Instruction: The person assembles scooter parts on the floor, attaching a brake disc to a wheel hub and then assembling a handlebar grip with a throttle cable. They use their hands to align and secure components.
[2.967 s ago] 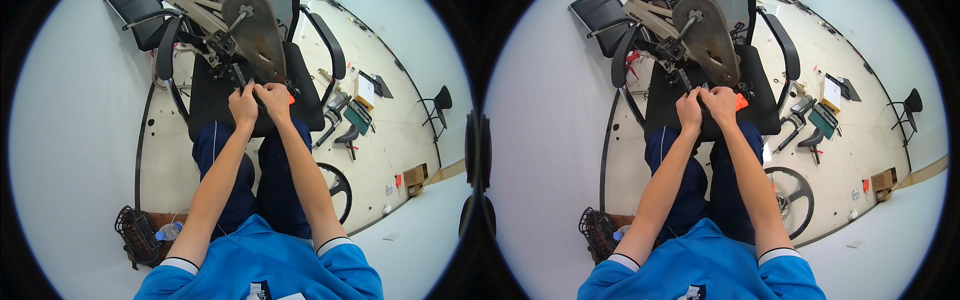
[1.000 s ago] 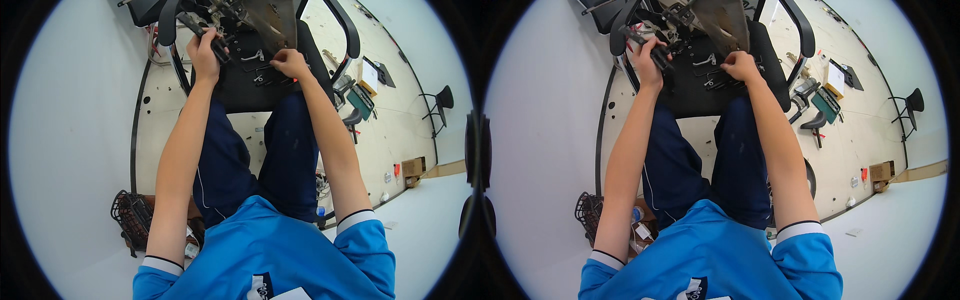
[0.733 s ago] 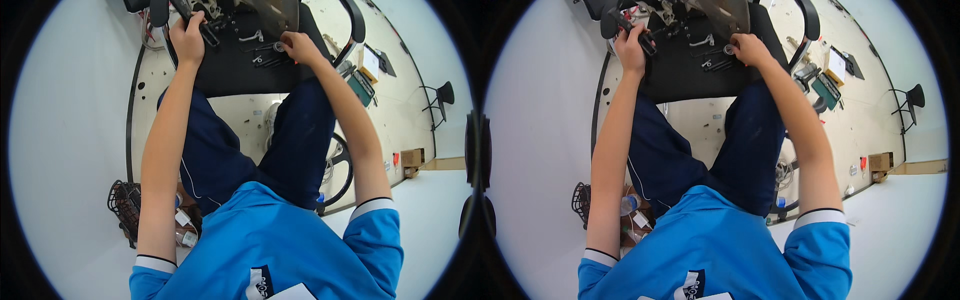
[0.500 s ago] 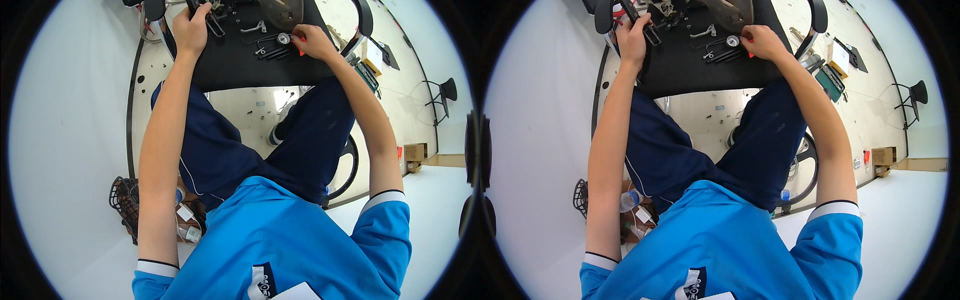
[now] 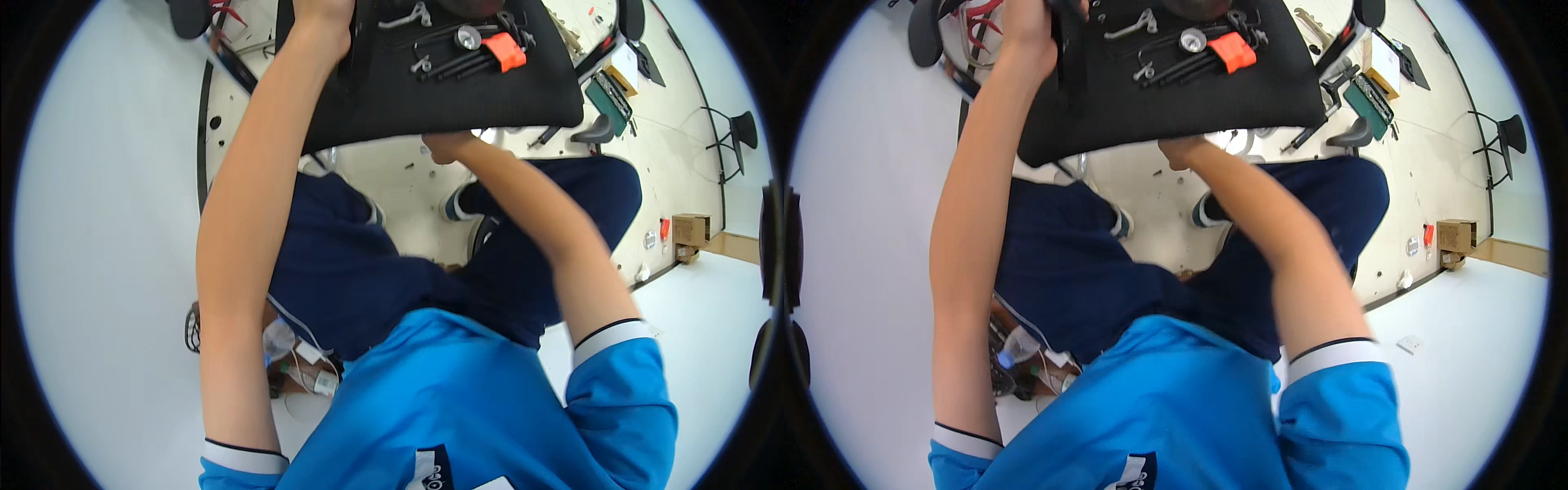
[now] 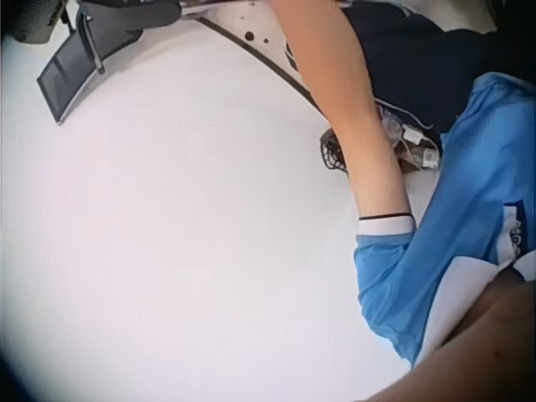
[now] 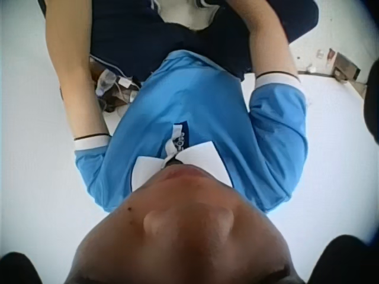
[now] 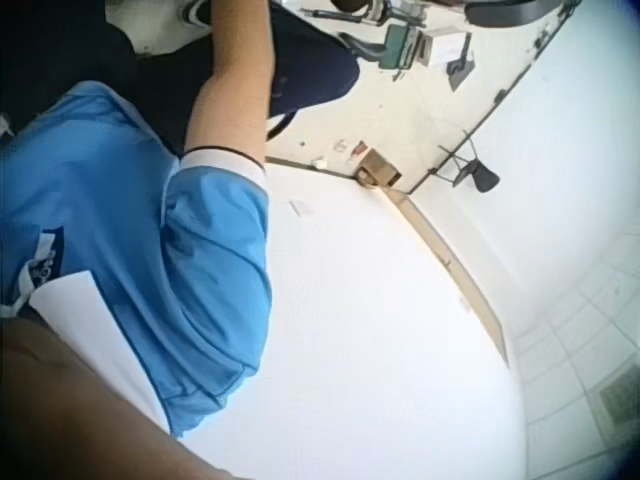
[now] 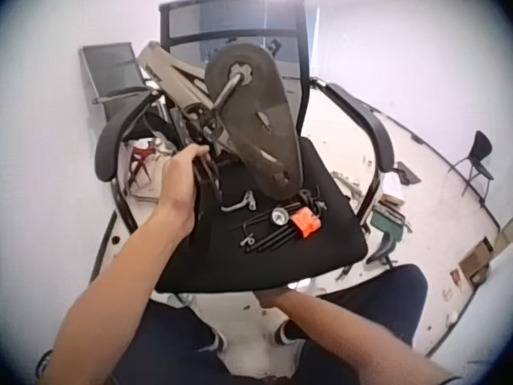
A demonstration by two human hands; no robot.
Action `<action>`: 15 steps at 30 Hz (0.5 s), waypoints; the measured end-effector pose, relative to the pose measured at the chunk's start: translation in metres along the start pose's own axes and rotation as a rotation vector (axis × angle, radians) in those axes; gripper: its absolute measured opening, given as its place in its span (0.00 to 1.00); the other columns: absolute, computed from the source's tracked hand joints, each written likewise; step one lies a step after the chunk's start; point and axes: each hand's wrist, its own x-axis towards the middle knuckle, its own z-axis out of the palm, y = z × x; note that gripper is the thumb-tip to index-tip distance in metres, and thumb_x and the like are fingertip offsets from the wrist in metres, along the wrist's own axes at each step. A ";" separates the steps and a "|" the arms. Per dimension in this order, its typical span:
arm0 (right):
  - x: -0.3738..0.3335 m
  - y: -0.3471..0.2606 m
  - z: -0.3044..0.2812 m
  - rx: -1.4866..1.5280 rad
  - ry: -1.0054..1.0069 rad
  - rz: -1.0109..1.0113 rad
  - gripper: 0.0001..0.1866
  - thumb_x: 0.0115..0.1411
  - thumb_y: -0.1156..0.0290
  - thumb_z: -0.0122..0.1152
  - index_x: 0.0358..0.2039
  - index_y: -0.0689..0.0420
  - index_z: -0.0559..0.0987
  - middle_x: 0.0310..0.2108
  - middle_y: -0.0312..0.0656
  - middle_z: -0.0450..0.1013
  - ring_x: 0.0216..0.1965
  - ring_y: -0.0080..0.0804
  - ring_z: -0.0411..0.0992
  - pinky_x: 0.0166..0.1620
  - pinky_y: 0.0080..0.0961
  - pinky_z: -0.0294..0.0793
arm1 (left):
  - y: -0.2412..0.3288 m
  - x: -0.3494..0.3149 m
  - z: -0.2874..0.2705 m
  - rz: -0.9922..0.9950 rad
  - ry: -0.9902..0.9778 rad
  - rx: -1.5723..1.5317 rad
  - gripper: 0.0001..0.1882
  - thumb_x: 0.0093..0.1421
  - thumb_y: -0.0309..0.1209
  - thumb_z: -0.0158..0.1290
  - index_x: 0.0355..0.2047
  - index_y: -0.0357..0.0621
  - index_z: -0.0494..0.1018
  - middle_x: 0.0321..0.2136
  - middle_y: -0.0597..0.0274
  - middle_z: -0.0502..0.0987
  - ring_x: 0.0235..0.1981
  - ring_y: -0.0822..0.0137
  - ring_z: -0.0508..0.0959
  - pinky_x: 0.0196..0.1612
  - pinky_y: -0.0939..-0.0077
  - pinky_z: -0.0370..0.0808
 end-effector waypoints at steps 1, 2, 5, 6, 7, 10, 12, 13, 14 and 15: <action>0.020 0.007 0.013 -0.006 0.156 0.052 0.16 0.52 0.67 0.58 0.40 0.58 0.82 0.45 0.53 0.77 0.51 0.47 0.74 0.54 0.41 0.72 | 0.013 -0.010 -0.004 -0.112 -0.023 -0.041 0.14 0.61 0.38 0.52 0.30 0.39 0.76 0.23 0.57 0.77 0.27 0.64 0.76 0.36 0.72 0.71; 0.027 0.012 0.032 0.053 0.185 0.121 0.16 0.51 0.67 0.58 0.40 0.58 0.82 0.45 0.53 0.77 0.51 0.47 0.74 0.54 0.41 0.72 | 0.012 -0.012 -0.006 -0.065 -0.109 -0.017 0.13 0.62 0.37 0.52 0.29 0.39 0.74 0.24 0.59 0.75 0.26 0.64 0.75 0.35 0.71 0.71; 0.037 0.007 0.072 0.222 0.187 0.251 0.16 0.51 0.68 0.58 0.40 0.58 0.82 0.46 0.53 0.77 0.51 0.47 0.74 0.54 0.40 0.72 | 0.028 -0.023 -0.017 -0.049 -0.114 -0.024 0.12 0.63 0.37 0.51 0.31 0.39 0.71 0.26 0.58 0.73 0.23 0.62 0.74 0.31 0.69 0.71; 0.031 0.005 0.084 0.300 0.168 0.331 0.16 0.51 0.68 0.58 0.40 0.58 0.82 0.46 0.53 0.77 0.51 0.47 0.74 0.54 0.40 0.72 | 0.027 -0.014 -0.017 0.016 -0.149 -0.070 0.14 0.62 0.37 0.52 0.28 0.38 0.74 0.22 0.59 0.75 0.21 0.68 0.76 0.23 0.76 0.73; 0.034 -0.003 0.092 0.339 0.141 0.343 0.16 0.51 0.68 0.59 0.40 0.58 0.82 0.46 0.53 0.77 0.51 0.47 0.74 0.54 0.40 0.72 | 0.029 -0.021 -0.021 0.016 -0.014 -0.038 0.13 0.62 0.36 0.52 0.29 0.37 0.74 0.23 0.59 0.76 0.20 0.70 0.76 0.23 0.77 0.72; 0.040 -0.013 0.116 0.433 0.097 0.418 0.17 0.50 0.68 0.59 0.40 0.58 0.82 0.47 0.53 0.76 0.51 0.48 0.74 0.54 0.40 0.72 | 0.032 -0.019 -0.032 -0.046 0.006 0.188 0.14 0.65 0.39 0.48 0.35 0.39 0.68 0.27 0.55 0.71 0.23 0.64 0.73 0.31 0.75 0.69; 0.041 -0.022 0.127 0.482 0.078 0.462 0.17 0.50 0.68 0.59 0.40 0.59 0.82 0.47 0.53 0.76 0.51 0.48 0.74 0.54 0.40 0.72 | 0.035 -0.015 -0.029 -0.071 0.067 0.214 0.13 0.64 0.39 0.48 0.35 0.40 0.67 0.27 0.56 0.69 0.24 0.66 0.72 0.30 0.75 0.71; 0.043 -0.025 0.129 0.497 0.079 0.472 0.17 0.50 0.68 0.60 0.40 0.59 0.82 0.48 0.53 0.76 0.52 0.48 0.74 0.54 0.39 0.72 | 0.033 -0.016 -0.023 -0.010 0.179 0.222 0.13 0.64 0.39 0.49 0.34 0.40 0.66 0.28 0.56 0.69 0.24 0.68 0.72 0.28 0.74 0.72; 0.047 -0.029 0.131 0.514 0.084 0.476 0.17 0.50 0.68 0.60 0.40 0.59 0.82 0.48 0.53 0.76 0.52 0.48 0.74 0.54 0.39 0.72 | 0.035 -0.016 -0.025 -0.034 0.134 0.222 0.14 0.63 0.39 0.48 0.33 0.39 0.66 0.26 0.56 0.68 0.22 0.68 0.72 0.26 0.74 0.72; 0.048 -0.033 0.134 0.531 0.082 0.487 0.17 0.50 0.68 0.60 0.40 0.59 0.82 0.48 0.53 0.76 0.52 0.48 0.73 0.54 0.39 0.72 | 0.035 -0.016 -0.026 -0.024 0.121 0.245 0.14 0.63 0.39 0.48 0.32 0.39 0.65 0.25 0.56 0.68 0.21 0.68 0.71 0.27 0.74 0.72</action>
